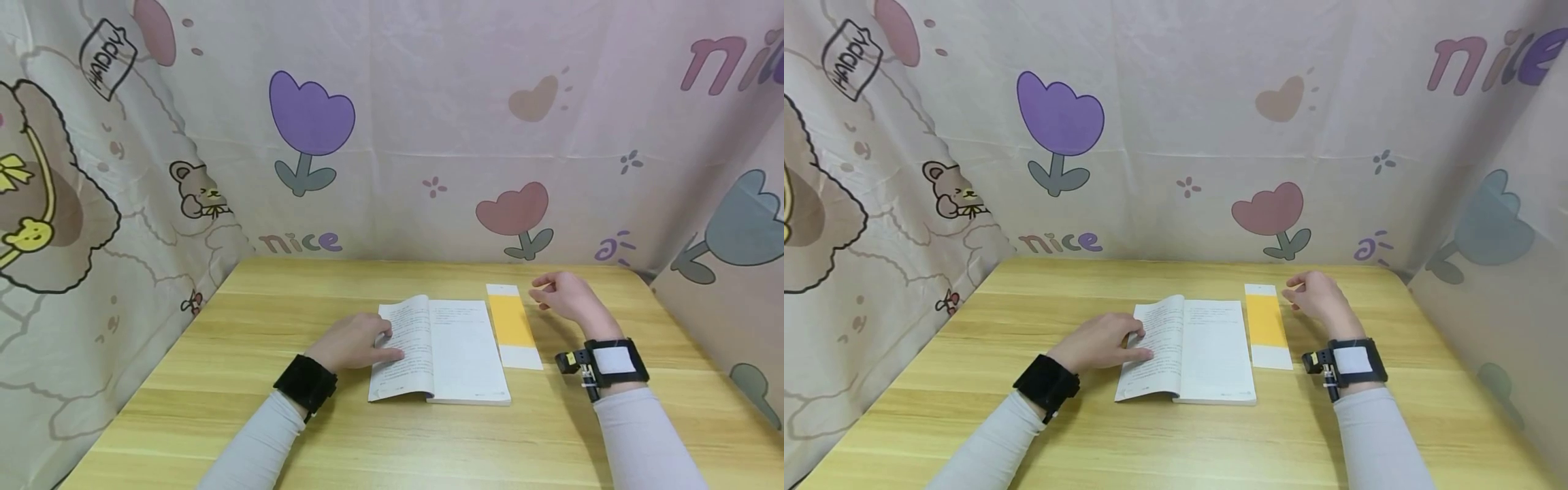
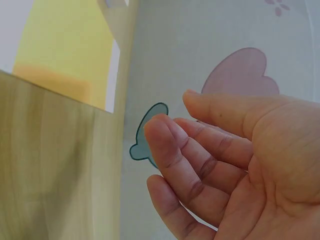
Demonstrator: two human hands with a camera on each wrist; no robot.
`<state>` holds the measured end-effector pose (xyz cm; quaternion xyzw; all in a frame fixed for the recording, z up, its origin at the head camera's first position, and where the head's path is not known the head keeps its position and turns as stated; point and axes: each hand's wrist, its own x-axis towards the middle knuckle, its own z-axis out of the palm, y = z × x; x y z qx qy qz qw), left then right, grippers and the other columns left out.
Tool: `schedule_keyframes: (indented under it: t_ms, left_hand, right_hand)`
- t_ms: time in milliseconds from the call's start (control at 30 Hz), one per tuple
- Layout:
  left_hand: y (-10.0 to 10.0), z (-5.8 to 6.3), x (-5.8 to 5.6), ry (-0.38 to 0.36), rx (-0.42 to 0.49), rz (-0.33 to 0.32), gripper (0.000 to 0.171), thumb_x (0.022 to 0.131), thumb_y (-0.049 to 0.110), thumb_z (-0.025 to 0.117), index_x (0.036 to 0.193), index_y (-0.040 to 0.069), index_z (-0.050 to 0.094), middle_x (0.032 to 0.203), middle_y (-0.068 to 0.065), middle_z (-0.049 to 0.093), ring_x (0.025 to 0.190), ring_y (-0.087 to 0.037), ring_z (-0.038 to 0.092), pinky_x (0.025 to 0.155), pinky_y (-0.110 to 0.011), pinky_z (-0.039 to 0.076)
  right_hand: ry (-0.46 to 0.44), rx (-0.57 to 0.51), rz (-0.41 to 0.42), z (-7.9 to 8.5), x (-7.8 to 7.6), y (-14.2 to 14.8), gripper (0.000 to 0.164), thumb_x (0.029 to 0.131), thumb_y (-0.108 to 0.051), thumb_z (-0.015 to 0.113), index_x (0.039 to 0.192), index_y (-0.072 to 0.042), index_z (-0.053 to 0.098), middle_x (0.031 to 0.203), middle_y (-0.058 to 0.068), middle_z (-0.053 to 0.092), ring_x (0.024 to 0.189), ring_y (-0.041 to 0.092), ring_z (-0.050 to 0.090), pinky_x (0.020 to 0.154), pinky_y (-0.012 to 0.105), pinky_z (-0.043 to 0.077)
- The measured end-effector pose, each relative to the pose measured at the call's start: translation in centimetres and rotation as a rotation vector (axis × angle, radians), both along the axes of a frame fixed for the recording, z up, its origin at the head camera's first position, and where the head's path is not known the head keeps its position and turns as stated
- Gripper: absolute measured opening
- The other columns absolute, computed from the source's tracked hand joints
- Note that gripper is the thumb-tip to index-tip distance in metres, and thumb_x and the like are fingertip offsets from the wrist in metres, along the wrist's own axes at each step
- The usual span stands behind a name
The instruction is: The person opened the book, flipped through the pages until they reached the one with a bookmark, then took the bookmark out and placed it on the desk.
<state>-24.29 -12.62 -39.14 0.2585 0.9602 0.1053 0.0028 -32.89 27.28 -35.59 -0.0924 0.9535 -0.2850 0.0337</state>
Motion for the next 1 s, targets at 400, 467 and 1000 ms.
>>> schedule_keyframes:
  t_ms: [400, 467, 1000]
  left_hand:
    - [0.0, -0.1, 0.1, 0.002, -0.017, -0.004, 0.050, 0.082, 0.063, 0.061, 0.099, 0.017, 0.069, 0.081, 0.003, 0.061, 0.070, -0.012, 0.050, 0.059, -0.026, 0.041]
    - [0.0, 0.0, 0.2, -0.002, -0.024, 0.000, 0.051, 0.082, 0.063, 0.061, 0.102, 0.017, 0.069, 0.085, 0.003, 0.062, 0.071, -0.012, 0.051, 0.061, -0.026, 0.043]
    - [-0.2, -0.1, 0.2, 0.011, -0.006, -0.024, 0.046, 0.087, 0.055, 0.061, 0.105, 0.013, 0.067, 0.099, 0.002, 0.064, 0.079, -0.010, 0.053, 0.073, -0.027, 0.048]
  right_hand:
    - [0.016, -0.001, 0.029, 0.4, 0.5, -1.2, 0.045, 0.097, -0.031, 0.057, 0.126, 0.003, 0.057, 0.094, 0.015, 0.067, 0.086, 0.030, 0.064, 0.076, 0.043, 0.047]
    - [0.021, -0.002, 0.034, 0.4, 0.5, -1.4, 0.045, 0.097, -0.032, 0.057, 0.125, 0.003, 0.058, 0.093, 0.015, 0.067, 0.086, 0.030, 0.064, 0.075, 0.042, 0.046]
    - [0.074, 0.049, 0.079, 0.5, 0.8, -2.5, 0.044, 0.096, -0.033, 0.057, 0.124, 0.001, 0.060, 0.098, 0.013, 0.065, 0.082, 0.025, 0.063, 0.073, 0.041, 0.047]
